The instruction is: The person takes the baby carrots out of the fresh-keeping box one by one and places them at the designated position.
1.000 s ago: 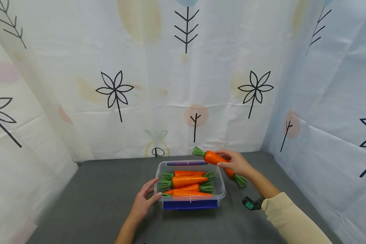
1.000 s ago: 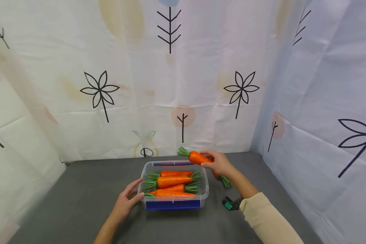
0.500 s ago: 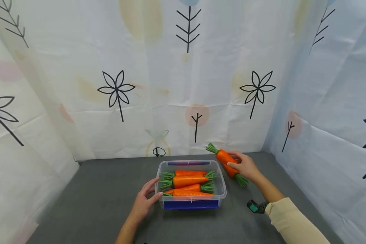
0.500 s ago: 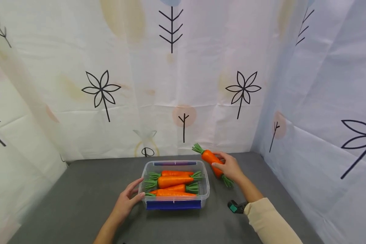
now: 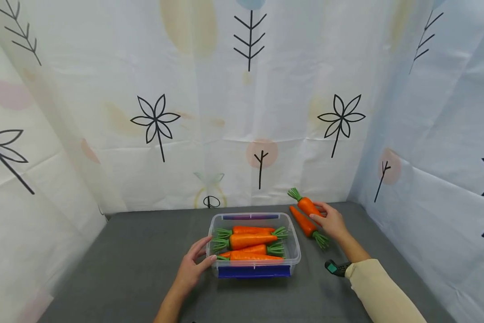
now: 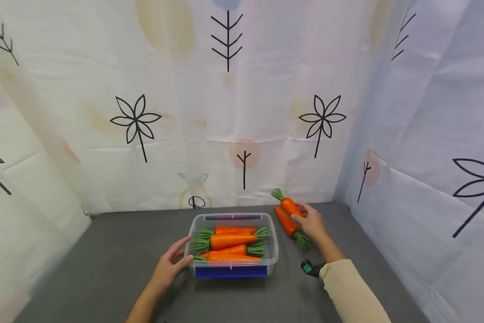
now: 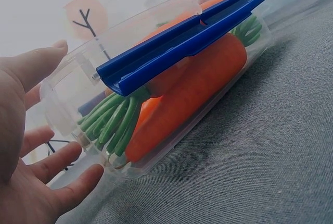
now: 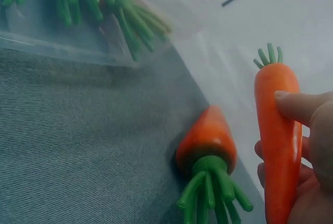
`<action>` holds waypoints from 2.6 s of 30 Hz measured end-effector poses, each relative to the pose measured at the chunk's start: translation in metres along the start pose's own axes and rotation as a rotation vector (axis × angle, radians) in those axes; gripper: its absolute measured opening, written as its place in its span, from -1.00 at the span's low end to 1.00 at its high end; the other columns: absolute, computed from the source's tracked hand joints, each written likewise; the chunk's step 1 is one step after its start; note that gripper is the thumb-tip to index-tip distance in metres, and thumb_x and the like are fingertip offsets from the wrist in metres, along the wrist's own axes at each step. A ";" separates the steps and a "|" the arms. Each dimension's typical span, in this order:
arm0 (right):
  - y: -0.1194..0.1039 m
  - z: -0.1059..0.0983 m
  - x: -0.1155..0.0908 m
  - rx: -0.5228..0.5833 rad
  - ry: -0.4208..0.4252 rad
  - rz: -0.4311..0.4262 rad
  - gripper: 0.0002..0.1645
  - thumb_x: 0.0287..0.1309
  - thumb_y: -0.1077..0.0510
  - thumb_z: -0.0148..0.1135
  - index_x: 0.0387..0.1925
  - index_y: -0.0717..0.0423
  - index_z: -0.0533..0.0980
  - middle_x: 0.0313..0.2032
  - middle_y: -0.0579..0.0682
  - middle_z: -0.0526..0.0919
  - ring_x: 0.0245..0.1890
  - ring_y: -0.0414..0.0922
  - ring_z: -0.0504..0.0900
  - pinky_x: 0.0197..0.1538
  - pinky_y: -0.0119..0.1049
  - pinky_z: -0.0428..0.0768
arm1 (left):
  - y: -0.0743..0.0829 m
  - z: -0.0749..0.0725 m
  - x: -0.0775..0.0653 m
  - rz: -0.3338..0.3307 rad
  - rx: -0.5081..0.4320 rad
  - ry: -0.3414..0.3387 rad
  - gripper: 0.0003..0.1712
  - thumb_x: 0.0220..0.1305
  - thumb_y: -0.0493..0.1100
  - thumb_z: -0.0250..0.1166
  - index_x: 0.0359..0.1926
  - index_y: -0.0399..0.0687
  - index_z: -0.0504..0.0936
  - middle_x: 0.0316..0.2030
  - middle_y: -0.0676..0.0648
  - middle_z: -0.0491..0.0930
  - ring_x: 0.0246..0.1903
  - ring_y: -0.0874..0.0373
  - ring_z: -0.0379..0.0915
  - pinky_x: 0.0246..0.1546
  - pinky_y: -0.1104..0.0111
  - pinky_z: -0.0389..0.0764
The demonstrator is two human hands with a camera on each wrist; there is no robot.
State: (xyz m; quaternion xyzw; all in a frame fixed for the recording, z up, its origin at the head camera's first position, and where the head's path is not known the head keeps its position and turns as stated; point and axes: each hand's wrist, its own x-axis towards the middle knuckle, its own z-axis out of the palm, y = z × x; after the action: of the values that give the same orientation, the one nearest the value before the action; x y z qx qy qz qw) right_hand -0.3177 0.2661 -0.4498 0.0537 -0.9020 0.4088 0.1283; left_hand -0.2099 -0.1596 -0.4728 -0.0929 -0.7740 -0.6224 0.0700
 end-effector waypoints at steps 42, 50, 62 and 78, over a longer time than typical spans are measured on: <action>0.025 0.010 0.008 -0.084 -0.076 0.266 -0.41 0.32 0.16 0.13 0.26 0.42 0.30 0.11 0.46 0.45 0.05 0.33 0.45 0.08 0.15 0.42 | -0.027 0.000 0.007 -0.028 -0.012 -0.014 -0.38 0.26 -0.21 0.33 0.34 -0.03 0.42 0.36 -0.23 0.24 0.15 -0.26 0.36 0.03 -0.08 0.49; 0.014 0.003 0.015 -0.066 -0.054 0.238 -0.39 0.34 0.09 0.14 0.29 0.36 0.31 0.15 0.44 0.42 0.09 0.32 0.43 0.09 0.16 0.42 | -0.027 0.000 0.006 -0.007 -0.026 -0.018 -0.37 0.26 -0.24 0.33 0.34 -0.10 0.41 0.35 -0.27 0.24 0.14 -0.27 0.37 0.02 -0.07 0.50; -0.022 0.004 0.018 0.031 -0.037 0.159 -0.40 0.38 0.04 0.12 0.32 0.26 0.33 0.23 0.33 0.42 0.20 0.26 0.39 0.18 0.14 0.37 | -0.027 0.001 0.006 0.020 0.008 0.011 -0.37 0.22 -0.29 0.35 0.32 -0.18 0.42 0.32 -0.28 0.28 0.10 -0.33 0.39 0.00 -0.08 0.50; -0.074 0.017 0.031 0.149 -0.204 -0.095 -0.49 0.34 0.12 0.18 0.24 0.25 0.43 0.11 0.30 0.52 0.07 0.18 0.52 0.06 0.05 0.52 | -0.015 0.000 0.003 -0.009 0.007 -0.004 -0.37 0.24 -0.24 0.34 0.33 -0.14 0.41 0.34 -0.27 0.26 0.12 -0.29 0.39 0.02 -0.07 0.50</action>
State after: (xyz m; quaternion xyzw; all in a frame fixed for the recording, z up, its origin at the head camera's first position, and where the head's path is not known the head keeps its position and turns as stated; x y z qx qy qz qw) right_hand -0.3359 0.2042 -0.3985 0.1472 -0.8738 0.4607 0.0510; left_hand -0.2165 -0.1624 -0.4861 -0.0904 -0.7767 -0.6199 0.0658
